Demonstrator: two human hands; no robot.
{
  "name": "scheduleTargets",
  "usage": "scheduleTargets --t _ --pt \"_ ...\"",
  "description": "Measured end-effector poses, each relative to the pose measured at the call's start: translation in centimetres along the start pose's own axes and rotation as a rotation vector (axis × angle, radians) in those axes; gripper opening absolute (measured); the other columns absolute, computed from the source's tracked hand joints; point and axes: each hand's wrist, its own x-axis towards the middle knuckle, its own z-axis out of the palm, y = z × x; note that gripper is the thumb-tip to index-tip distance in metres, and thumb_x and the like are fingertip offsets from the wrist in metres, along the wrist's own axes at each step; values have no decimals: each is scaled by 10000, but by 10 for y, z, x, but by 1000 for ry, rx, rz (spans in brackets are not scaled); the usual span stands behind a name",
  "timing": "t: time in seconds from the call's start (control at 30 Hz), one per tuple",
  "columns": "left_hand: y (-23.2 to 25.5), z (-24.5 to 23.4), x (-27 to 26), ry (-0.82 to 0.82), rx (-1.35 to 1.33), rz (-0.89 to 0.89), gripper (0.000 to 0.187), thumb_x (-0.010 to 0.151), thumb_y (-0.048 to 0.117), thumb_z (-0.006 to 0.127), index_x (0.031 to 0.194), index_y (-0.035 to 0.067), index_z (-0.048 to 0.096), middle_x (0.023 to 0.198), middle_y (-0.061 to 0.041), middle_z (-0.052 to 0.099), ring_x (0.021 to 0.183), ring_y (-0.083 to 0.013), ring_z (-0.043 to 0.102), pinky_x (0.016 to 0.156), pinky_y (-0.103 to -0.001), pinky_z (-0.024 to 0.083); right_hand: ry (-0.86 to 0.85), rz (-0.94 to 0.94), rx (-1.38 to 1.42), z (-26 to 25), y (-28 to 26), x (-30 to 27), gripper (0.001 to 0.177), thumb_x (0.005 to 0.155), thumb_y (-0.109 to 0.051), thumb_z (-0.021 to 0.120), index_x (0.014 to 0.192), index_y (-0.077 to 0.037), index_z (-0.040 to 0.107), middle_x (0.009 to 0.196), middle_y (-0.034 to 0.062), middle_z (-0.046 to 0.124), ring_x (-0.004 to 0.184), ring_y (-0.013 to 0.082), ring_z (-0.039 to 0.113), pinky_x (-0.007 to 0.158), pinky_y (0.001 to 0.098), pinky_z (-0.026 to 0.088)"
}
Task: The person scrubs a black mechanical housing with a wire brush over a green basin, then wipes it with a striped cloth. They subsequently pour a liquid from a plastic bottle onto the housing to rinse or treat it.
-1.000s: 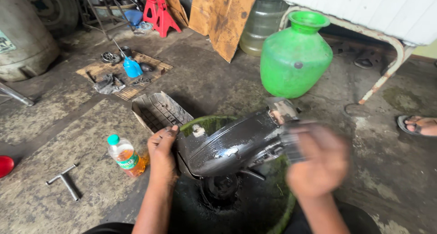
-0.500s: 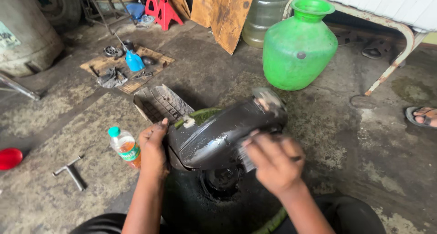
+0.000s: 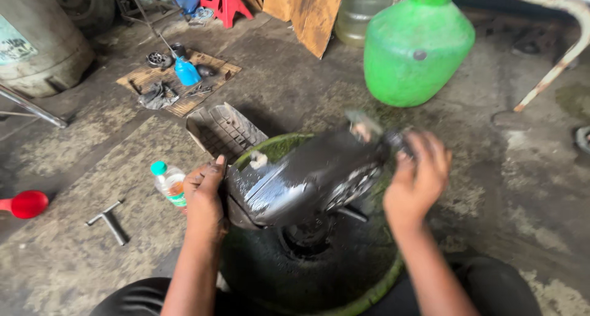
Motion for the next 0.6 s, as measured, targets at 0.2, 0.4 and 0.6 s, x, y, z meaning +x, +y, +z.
scheduleTargets --t 0.2,0.4,0.6 --pt "-7 18 5 40 41 8 366 1013 167 674 662 85 607 694 37 600 641 -70 474 620 -269 400 -60 -451 -12 11 -23 -20 237 1039 -30 549 1233 10 678 1256 161 664 1167 302 636 1016 435 520" --pt "-16 9 8 82 67 10 322 1003 161 668 692 80 650 712 36 584 653 -69 462 615 -261 382 -69 -161 -100 22 7 -2 296 1015 21 513 1238 -33 700 1226 153 690 1115 291 639 970 419 499" --pt "-7 21 11 83 -68 -75 263 1023 186 625 783 77 617 773 16 634 690 -83 549 659 -277 474 -102 -637 -76 25 -28 -32 129 1006 -113 724 1135 -116 734 1110 94 709 965 260 626 910 402 503"
